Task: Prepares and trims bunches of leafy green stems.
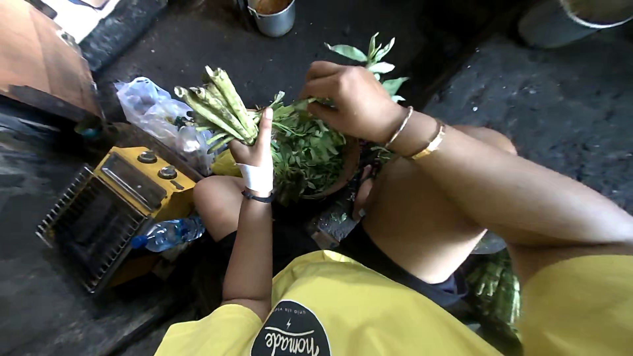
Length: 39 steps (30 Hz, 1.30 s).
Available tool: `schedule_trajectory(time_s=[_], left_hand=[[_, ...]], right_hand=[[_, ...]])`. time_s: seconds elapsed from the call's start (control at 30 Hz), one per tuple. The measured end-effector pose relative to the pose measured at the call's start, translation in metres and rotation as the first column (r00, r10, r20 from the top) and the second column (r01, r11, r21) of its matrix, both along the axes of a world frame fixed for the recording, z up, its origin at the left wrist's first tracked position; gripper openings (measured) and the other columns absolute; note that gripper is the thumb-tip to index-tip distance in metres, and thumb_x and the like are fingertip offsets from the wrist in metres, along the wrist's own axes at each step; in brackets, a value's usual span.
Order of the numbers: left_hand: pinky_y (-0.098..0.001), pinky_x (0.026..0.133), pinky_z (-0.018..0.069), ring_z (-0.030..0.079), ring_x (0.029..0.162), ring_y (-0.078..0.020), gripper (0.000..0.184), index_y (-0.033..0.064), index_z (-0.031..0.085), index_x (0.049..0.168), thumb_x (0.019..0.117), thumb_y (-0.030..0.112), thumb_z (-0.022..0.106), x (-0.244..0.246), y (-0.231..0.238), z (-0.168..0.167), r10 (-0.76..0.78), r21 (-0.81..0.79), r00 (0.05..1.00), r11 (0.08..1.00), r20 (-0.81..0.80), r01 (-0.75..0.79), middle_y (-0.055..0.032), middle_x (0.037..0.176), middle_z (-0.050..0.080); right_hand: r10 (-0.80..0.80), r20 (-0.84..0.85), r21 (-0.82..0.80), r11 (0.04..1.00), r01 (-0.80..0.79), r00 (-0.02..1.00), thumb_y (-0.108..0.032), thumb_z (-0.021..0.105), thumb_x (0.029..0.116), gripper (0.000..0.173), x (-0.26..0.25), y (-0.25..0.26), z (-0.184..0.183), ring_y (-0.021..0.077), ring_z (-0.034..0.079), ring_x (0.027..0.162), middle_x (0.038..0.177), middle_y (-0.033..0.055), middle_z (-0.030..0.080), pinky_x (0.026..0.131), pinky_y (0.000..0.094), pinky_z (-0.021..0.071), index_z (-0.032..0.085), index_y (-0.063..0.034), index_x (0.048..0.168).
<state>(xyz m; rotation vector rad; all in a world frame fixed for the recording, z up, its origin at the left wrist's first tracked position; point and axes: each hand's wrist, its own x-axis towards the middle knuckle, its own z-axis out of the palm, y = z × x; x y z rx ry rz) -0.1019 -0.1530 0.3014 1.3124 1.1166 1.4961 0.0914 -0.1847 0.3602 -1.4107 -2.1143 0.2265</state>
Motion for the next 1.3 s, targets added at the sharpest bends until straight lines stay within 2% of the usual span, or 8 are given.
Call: schedule_trajectory(time_s=[0.2, 0.33, 0.47, 0.67, 0.87, 1.1, 1.2, 1.3], left_hand=[[-0.0321, 0.090, 0.0589, 0.068, 0.102, -0.0108, 0.041, 0.0011, 0.058, 0.123, 0.0916, 0.019, 0.077, -0.010, 0.010, -0.002, 0.056, -0.011, 0.995, 0.998, 0.088, -0.055, -0.0037, 0.108, 0.070], [-0.0357, 0.087, 0.0599, 0.068, 0.102, -0.0148, 0.050, 0.0023, 0.056, 0.130, 0.0925, 0.027, 0.077, -0.020, 0.011, -0.005, 0.051, -0.166, 0.993, 0.986, 0.102, -0.034, -0.0074, 0.113, 0.068], [-0.0309, 0.087, 0.0591, 0.068, 0.106, -0.0148, 0.035, 0.0009, 0.061, 0.127, 0.0966, 0.015, 0.070, -0.019, 0.010, -0.006, -0.073, -0.123, 0.990, 0.988, 0.122, 0.088, -0.0072, 0.117, 0.070], [-0.0341, 0.081, 0.0607, 0.070, 0.098, -0.0154, 0.034, 0.0014, 0.064, 0.124, 0.0944, 0.017, 0.073, -0.011, 0.003, -0.004, -0.041, -0.156, 0.994, 0.986, 0.106, 0.057, -0.0079, 0.109, 0.071], [-0.0360, 0.081, 0.0626, 0.072, 0.092, -0.0167, 0.043, -0.0021, 0.059, 0.122, 0.0907, 0.020, 0.079, -0.001, -0.004, -0.001, -0.012, -0.127, 0.994, 0.992, 0.107, 0.026, -0.0089, 0.102, 0.072], [-0.0340, 0.091, 0.0610, 0.072, 0.101, -0.0163, 0.036, -0.0055, 0.061, 0.122, 0.0895, 0.004, 0.074, 0.006, -0.006, -0.003, -0.056, -0.004, 0.992, 0.998, 0.110, 0.057, -0.0095, 0.109, 0.074], [-0.0311, 0.102, 0.0555, 0.067, 0.115, -0.0131, 0.062, -0.0024, 0.055, 0.139, 0.0856, 0.012, 0.081, -0.004, -0.005, 0.000, -0.198, -0.044, 0.978, 0.980, -0.061, 0.196, -0.0089, 0.126, 0.069], [-0.0296, 0.089, 0.0579, 0.070, 0.094, -0.0083, 0.049, -0.0012, 0.064, 0.118, 0.0811, 0.023, 0.086, -0.014, -0.001, -0.007, -0.144, -0.062, 0.942, 0.989, -0.303, 0.131, -0.0061, 0.102, 0.073]], right_hand=[[-0.263, -0.783, -0.183, 0.963, 0.196, 0.563, -0.012, 0.060, 0.1024, 0.012, 0.024, 0.007, 0.024, 0.0056, 0.066, 0.079, 0.091, -0.0005, 0.069, 0.073, 0.0247, 0.0576, 0.070, -0.0057, 0.101], [-0.354, -0.881, -0.354, 0.933, 0.057, 0.314, -0.018, 0.047, 0.1097, 0.021, 0.029, 0.002, 0.032, 0.0056, 0.064, 0.071, 0.085, -0.0026, 0.067, 0.063, 0.0200, 0.0553, 0.065, -0.0096, 0.102], [-0.293, -0.860, -0.336, 0.942, -0.029, 0.417, -0.018, 0.042, 0.1111, 0.022, 0.015, 0.002, 0.023, 0.0053, 0.061, 0.069, 0.079, -0.0027, 0.064, 0.065, 0.0198, 0.0529, 0.061, -0.0065, 0.111], [-0.173, -0.302, -0.140, 0.981, 0.135, 0.938, -0.037, 0.055, 0.1059, 0.038, -0.008, -0.003, 0.000, 0.0177, 0.064, 0.073, 0.086, 0.0074, 0.065, 0.072, 0.0412, 0.0560, 0.062, -0.0029, 0.121], [-0.028, -0.089, -0.024, 0.999, 0.026, 0.996, -0.029, 0.066, 0.0993, 0.027, -0.028, 0.005, -0.021, 0.0293, 0.070, 0.097, 0.111, 0.0143, 0.070, 0.083, 0.0505, 0.0581, 0.073, -0.0038, 0.107], [-0.118, -0.013, -0.017, 0.993, 0.118, 0.993, -0.023, 0.065, 0.0984, 0.024, -0.043, 0.004, -0.019, 0.0333, 0.069, 0.083, 0.114, 0.0188, 0.064, 0.068, 0.0515, 0.0573, 0.071, -0.0010, 0.105], [-0.122, 0.028, -0.080, 0.989, 0.124, 0.992, -0.016, 0.062, 0.0987, 0.021, -0.038, 0.009, -0.012, 0.0353, 0.070, 0.087, 0.120, 0.0198, 0.062, 0.072, 0.0540, 0.0582, 0.068, -0.0004, 0.111], [-0.174, -0.009, -0.167, 0.971, 0.170, 0.985, -0.021, 0.060, 0.1023, 0.024, -0.023, 0.015, -0.003, 0.0330, 0.069, 0.095, 0.124, 0.0180, 0.060, 0.081, 0.0531, 0.0581, 0.066, -0.0035, 0.119]])
